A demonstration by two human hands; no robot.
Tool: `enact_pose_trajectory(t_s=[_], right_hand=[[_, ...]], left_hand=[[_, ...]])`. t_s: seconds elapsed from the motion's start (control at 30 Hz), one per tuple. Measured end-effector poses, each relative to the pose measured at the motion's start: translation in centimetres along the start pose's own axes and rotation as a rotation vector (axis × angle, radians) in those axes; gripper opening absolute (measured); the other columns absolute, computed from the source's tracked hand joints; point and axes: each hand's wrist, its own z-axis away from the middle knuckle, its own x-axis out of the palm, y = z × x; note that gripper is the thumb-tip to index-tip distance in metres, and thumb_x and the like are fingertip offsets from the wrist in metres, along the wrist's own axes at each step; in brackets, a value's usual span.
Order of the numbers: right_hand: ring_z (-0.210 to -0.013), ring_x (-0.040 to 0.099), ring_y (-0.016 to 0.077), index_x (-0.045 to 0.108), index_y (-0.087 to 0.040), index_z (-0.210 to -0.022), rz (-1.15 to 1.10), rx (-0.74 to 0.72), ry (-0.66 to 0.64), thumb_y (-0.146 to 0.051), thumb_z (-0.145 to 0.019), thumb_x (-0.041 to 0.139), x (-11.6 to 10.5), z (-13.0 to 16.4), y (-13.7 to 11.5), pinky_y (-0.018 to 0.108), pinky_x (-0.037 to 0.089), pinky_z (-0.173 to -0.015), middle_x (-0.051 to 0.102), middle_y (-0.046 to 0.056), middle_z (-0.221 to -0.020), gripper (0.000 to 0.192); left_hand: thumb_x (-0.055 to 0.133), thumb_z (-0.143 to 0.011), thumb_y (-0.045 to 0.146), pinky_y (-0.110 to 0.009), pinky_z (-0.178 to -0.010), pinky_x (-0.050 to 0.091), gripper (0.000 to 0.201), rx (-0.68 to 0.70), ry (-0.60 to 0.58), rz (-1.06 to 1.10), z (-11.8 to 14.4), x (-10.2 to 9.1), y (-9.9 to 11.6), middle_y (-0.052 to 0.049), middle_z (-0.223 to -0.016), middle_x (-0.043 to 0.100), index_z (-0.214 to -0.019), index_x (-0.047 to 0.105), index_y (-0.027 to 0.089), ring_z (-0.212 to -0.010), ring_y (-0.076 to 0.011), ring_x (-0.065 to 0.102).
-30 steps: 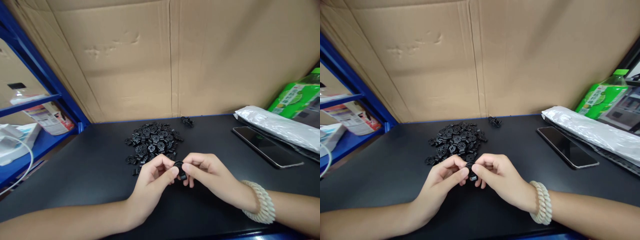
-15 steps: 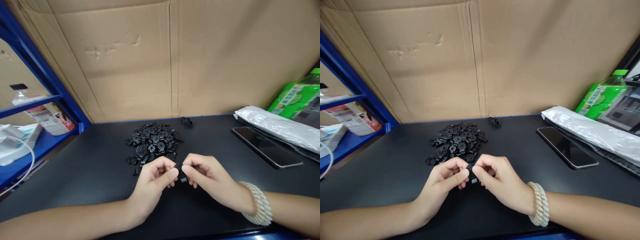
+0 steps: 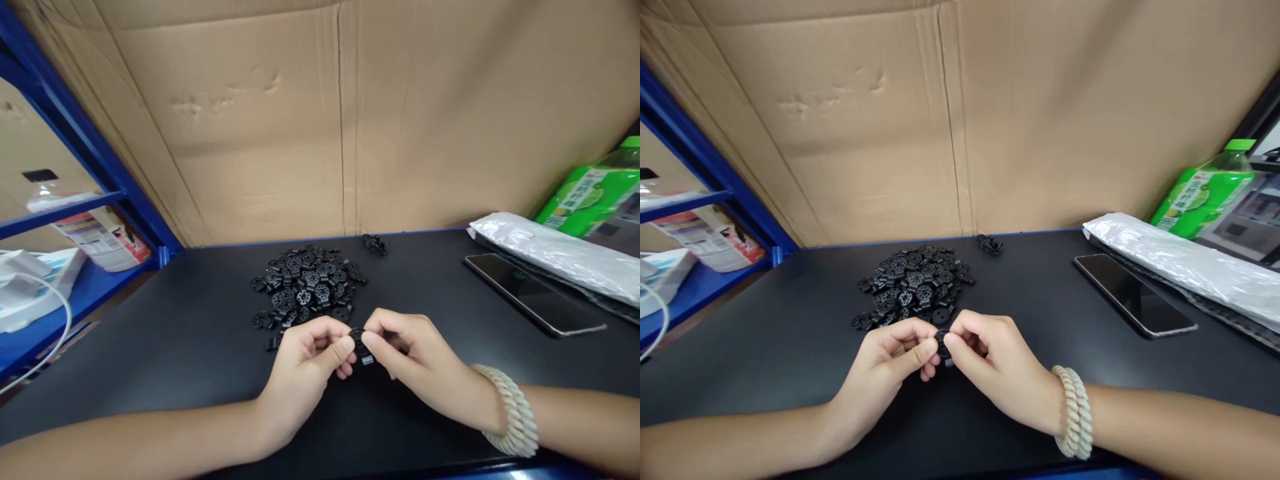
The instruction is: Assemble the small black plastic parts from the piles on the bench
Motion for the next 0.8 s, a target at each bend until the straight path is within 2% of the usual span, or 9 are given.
enact_pose_trajectory(t_s=[0.17,0.33,0.4,0.47,0.53,0.6,0.7,0.8], right_hand=[[-0.051,0.039,0.0087,0.05,-0.018,-0.067,0.068,-0.047,0.028,-0.023,-0.092,0.05,0.3,0.1,-0.1,0.02,0.032,-0.048,0.046,-0.005,-0.058,0.026],[-0.052,0.042,0.0092,0.053,-0.018,-0.068,0.042,-0.053,0.025,-0.024,-0.093,0.049,0.4,0.0,-0.3,0.021,0.034,-0.048,0.05,-0.003,-0.059,0.026],[-0.051,0.044,0.0095,0.057,-0.018,-0.07,0.006,-0.023,0.03,-0.028,-0.093,0.05,-0.1,-0.4,-0.1,0.021,0.036,-0.048,0.053,-0.003,-0.061,0.026],[-0.053,0.047,0.0108,0.059,-0.018,-0.07,0.026,-0.023,0.104,-0.031,-0.092,0.052,-1.2,-1.1,0.4,0.022,0.038,-0.049,0.055,-0.001,-0.062,0.026],[-0.058,0.051,0.013,0.061,-0.018,-0.071,0.154,-0.081,0.237,-0.03,-0.09,0.056,-2.3,-2.0,1.3,0.024,0.041,-0.053,0.057,0.0,-0.065,0.023],[-0.061,0.052,0.0143,0.064,-0.018,-0.074,0.333,-0.157,0.297,-0.028,-0.089,0.058,-3.3,-3.0,2.3,0.027,0.042,-0.057,0.059,0.002,-0.069,0.019],[-0.067,0.055,0.016,0.068,-0.018,-0.079,0.472,-0.209,0.15,-0.026,-0.088,0.061,-3.6,-4.0,3.6,0.029,0.045,-0.063,0.062,0.003,-0.075,0.014],[-0.074,0.06,0.0172,0.07,-0.019,-0.086,0.455,-0.204,0.041,-0.026,-0.085,0.066,-3.2,-4.2,3.9,0.029,0.049,-0.066,0.066,0.004,-0.082,0.008]], left_hand=[[0.069,-0.074,0.026,-0.023,-0.053,0.044,0.015,-0.002,-0.003,-0.029,0.0,0.1,0.0,-0.001,-0.058,0.061,-0.068,0.066,0.011,-0.054,-0.0121,0.054],[0.067,-0.077,0.028,-0.023,-0.053,0.045,0.018,0.04,-0.023,-0.043,0.1,0.2,-0.1,0.0,-0.06,0.058,-0.069,0.063,0.012,-0.054,-0.0113,0.053],[0.063,-0.082,0.031,-0.023,-0.052,0.046,0.02,0.054,-0.026,-0.058,0.1,0.2,-0.3,0.0,-0.065,0.058,-0.076,0.061,0.013,-0.054,-0.0109,0.054],[0.058,-0.087,0.033,-0.022,-0.05,0.047,0.019,0.055,-0.029,-0.072,0.2,0.3,-0.4,0.0,-0.073,0.058,-0.094,0.06,0.015,-0.054,-0.0107,0.055],[0.056,-0.088,0.03,-0.023,-0.05,0.048,0.025,0.04,-0.052,-0.091,0.4,0.4,-0.5,0.0,-0.078,0.057,-0.11,0.055,0.018,-0.056,-0.011,0.055],[0.057,-0.086,0.025,-0.023,-0.053,0.049,0.028,0.027,-0.093,-0.132,0.5,0.6,-0.5,0.001,-0.078,0.056,-0.113,0.052,0.019,-0.059,-0.0113,0.055],[0.055,-0.084,0.02,-0.025,-0.057,0.05,0.022,0.025,-0.144,-0.201,0.6,0.7,-0.3,0.001,-0.076,0.057,-0.107,0.054,0.018,-0.06,-0.0113,0.055],[0.054,-0.083,0.017,-0.025,-0.057,0.049,0.021,0.03,-0.159,-0.218,0.6,0.7,-0.2,0.001,-0.075,0.058,-0.105,0.054,0.018,-0.06,-0.0114,0.055]])
